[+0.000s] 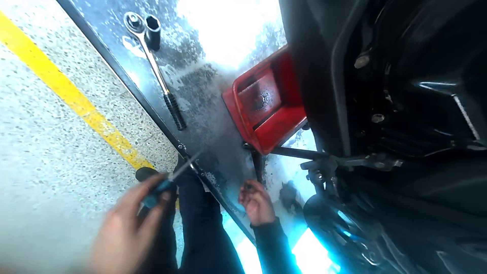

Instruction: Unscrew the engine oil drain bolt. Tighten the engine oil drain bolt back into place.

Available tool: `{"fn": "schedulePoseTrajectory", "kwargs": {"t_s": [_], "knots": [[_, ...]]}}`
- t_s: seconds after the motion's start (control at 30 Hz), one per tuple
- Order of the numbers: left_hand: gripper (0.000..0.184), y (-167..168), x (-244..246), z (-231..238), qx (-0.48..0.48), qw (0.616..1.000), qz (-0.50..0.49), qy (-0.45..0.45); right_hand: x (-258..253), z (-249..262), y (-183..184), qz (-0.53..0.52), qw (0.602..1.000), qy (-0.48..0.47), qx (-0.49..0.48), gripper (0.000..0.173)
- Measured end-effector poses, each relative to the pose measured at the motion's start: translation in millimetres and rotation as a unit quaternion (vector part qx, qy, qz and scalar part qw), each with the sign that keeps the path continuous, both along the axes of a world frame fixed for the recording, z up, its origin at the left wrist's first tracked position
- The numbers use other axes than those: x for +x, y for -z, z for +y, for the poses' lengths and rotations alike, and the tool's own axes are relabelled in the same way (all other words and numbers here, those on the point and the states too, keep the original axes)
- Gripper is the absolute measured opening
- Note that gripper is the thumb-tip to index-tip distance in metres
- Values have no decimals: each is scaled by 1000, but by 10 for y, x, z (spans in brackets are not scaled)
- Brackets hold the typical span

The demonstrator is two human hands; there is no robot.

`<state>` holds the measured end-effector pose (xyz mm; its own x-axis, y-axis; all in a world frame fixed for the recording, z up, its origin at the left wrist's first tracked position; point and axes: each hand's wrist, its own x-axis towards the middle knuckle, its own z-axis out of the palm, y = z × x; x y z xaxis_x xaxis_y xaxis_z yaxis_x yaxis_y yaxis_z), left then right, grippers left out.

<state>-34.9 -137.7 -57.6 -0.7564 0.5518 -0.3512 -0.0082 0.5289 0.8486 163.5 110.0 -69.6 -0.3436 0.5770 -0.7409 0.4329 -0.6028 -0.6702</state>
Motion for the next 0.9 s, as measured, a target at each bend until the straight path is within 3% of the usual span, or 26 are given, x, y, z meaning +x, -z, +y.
{"fn": "schedulePoseTrajectory", "kwargs": {"t_s": [0.07,0.17,0.27,0.37,0.47,0.57,0.63,0.73,0.83,0.9], "knots": [[48,93,-225,25,21,998,46,-25,211,107,118,-154,982,-92,60,30],[45,275,-619,37,50,992,103,-61,410,220,296,-318,887,-276,190,34],[43,401,-1029,87,27,987,142,-71,358,219,337,-369,837,-331,233,42],[54,419,-1281,169,5,989,135,-61,227,126,272,-403,801,-364,250,49],[63,163,-1380,366,-34,994,100,-28,84,6,72,-365,785,-401,299,51],[57,-3,-1494,446,-109,992,70,5,-197,-249,-276,-185,790,-385,440,39],[55,0,-1553,413,-145,985,86,40,-550,-404,-719,-93,778,-348,515,33],[58,-46,-1703,382,-203,968,105,100,-1122,-445,-1337,4,759,-245,604,36],[66,-149,-1889,446,-287,940,111,149,-1454,-315,-1559,-4,731,-141,668,49],[70,-179,-2066,510,-319,926,125,160,-1578,-228,-1513,-74,710,-110,691,63]]}}
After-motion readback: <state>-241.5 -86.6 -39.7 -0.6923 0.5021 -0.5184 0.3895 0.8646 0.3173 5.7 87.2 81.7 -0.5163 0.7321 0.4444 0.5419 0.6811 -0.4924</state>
